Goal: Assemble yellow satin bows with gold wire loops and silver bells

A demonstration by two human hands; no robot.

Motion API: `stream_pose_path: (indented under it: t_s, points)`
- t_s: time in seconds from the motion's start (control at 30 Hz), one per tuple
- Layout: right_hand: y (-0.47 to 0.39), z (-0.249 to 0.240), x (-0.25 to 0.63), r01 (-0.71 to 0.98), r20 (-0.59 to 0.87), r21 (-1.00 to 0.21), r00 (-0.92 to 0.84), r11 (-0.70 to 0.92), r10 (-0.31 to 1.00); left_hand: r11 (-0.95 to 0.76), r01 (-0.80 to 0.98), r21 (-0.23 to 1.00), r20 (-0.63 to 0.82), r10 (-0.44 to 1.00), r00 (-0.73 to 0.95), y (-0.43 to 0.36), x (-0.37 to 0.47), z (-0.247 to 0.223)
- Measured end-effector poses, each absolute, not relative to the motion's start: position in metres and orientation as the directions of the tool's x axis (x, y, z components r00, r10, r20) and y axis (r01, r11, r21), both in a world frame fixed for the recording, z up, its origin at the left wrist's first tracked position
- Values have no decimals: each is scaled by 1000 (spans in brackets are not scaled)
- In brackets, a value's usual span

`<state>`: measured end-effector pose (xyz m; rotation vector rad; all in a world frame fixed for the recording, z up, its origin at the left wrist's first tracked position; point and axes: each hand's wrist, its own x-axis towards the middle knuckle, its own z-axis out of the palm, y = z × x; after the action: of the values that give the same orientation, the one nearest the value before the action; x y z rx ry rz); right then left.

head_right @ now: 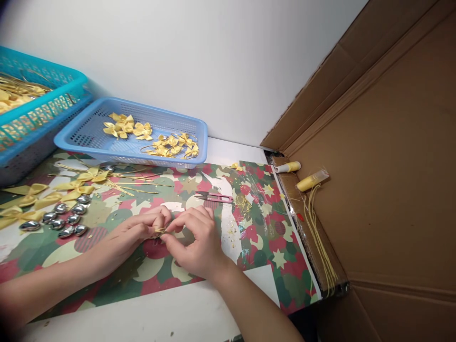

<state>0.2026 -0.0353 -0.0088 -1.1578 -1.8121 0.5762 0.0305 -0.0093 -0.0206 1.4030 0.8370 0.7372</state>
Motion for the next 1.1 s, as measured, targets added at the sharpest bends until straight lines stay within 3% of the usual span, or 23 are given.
stream_pose_path:
  t_s: [0.63,0.93,1.1]
  points:
    - [-36,-9,201,495,429,-741,-172,454,887,84,46,995,-96,851,516,-8,29,-25]
    - [-40,-9,198,408,215,-880,-110,242,970,207,-50,977,-162,876,453,-6,34,-19]
    - [-38,-8,196,413,334,-842,-108,348,936,165,-25,986,-137,885,445,-7,32,-21]
